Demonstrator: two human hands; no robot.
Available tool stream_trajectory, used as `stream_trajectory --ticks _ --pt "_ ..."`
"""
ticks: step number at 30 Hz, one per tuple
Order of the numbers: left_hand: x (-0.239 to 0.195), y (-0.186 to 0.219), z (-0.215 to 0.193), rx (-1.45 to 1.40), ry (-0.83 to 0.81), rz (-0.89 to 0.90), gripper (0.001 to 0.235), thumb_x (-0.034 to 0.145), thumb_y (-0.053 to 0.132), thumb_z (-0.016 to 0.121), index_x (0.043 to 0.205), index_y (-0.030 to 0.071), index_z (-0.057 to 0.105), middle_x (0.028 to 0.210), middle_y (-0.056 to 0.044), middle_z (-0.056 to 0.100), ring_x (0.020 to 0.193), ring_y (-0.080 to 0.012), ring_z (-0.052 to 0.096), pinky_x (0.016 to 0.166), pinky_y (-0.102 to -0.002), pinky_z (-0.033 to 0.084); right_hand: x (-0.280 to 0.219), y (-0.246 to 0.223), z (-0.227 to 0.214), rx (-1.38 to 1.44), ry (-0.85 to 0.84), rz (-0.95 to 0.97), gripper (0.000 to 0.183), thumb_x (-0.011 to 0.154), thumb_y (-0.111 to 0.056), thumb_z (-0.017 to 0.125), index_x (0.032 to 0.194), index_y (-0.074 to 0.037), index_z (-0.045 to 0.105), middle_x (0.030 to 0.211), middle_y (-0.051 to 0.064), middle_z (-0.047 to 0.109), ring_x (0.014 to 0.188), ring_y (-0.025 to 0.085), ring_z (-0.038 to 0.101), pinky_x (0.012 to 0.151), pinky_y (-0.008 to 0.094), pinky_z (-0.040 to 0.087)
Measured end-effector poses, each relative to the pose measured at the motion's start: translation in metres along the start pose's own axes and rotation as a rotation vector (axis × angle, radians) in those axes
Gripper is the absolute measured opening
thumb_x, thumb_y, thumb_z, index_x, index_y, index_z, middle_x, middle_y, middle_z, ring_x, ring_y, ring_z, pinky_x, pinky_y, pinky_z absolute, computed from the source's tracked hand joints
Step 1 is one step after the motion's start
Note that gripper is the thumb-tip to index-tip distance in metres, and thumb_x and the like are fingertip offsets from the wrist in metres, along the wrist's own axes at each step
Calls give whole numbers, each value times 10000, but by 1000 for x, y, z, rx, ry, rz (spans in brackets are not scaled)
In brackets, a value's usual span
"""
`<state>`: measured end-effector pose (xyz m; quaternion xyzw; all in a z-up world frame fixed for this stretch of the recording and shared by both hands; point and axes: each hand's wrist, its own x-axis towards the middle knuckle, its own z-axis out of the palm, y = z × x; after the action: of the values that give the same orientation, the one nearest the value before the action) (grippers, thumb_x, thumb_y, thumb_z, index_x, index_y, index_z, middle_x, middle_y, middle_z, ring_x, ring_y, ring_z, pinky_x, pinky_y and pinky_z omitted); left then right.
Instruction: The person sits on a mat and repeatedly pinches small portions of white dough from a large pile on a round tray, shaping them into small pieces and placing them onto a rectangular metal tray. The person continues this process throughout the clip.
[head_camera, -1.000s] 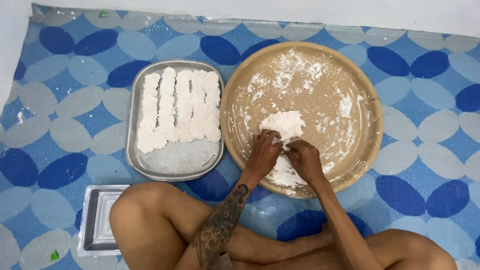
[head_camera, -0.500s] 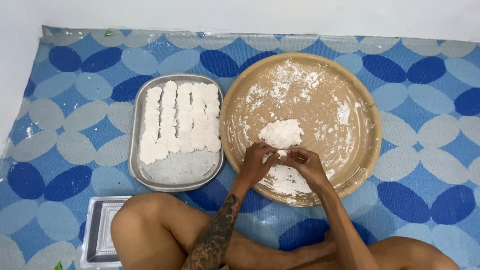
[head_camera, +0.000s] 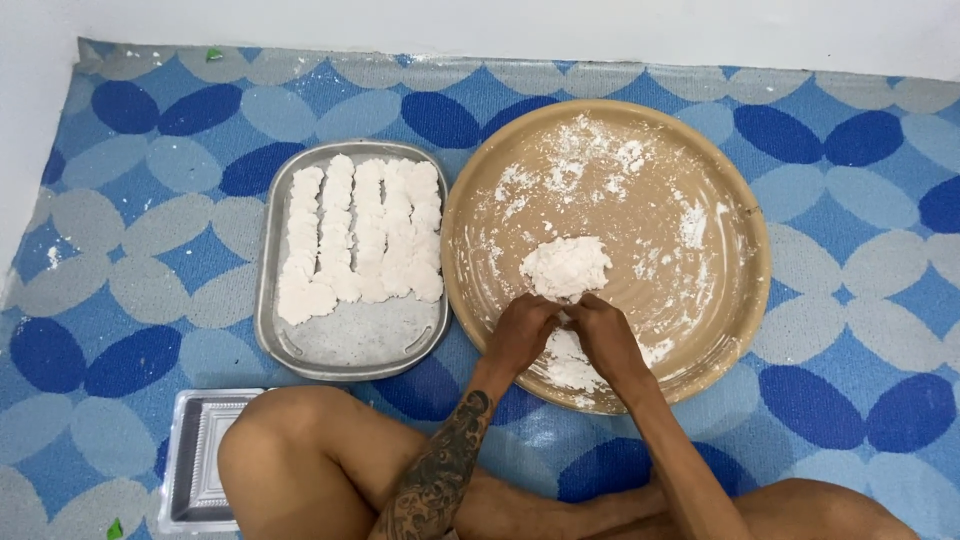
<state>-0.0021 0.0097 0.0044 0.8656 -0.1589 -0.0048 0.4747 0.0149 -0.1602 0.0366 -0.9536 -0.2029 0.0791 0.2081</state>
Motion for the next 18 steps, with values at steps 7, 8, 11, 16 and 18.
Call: stream_trajectory --ticks 7,8,11,16,18 --pt "2 -4 -1 280 37 16 154 933 110 650 831 118 765 830 -93 659 874 -295 637 802 -394 532 12 -9 13 -23 8 24 97 867 -71 744 911 -126 811 789 73 686 779 262 726 697 368 610" --pt "3 -10 4 304 28 -7 203 968 130 623 819 115 760 817 -75 620 846 -263 609 775 -376 518 10 -10 14 -28 16 39 69 867 -111 737 895 -109 800 790 87 681 791 291 721 701 398 610" --pt "11 -19 6 342 40 -6 243 990 144 606 806 99 758 805 -76 583 828 -251 582 744 -371 511 19 -3 21 -33 34 49 85 870 -139 724 869 -85 789 786 108 672 800 331 712 706 439 606" --pt "13 -12 -2 367 48 38 236 989 142 601 821 100 762 807 -63 560 825 -236 554 715 -365 499 21 -5 16 -44 43 77 77 851 -128 746 847 -70 796 786 118 673 785 339 708 711 443 606" --pt "5 -27 11 426 45 45 184 939 147 640 797 116 754 839 -52 571 881 -241 561 729 -378 503 11 -14 10 1 12 68 104 852 -122 751 931 -87 810 840 128 680 862 359 712 759 460 602"
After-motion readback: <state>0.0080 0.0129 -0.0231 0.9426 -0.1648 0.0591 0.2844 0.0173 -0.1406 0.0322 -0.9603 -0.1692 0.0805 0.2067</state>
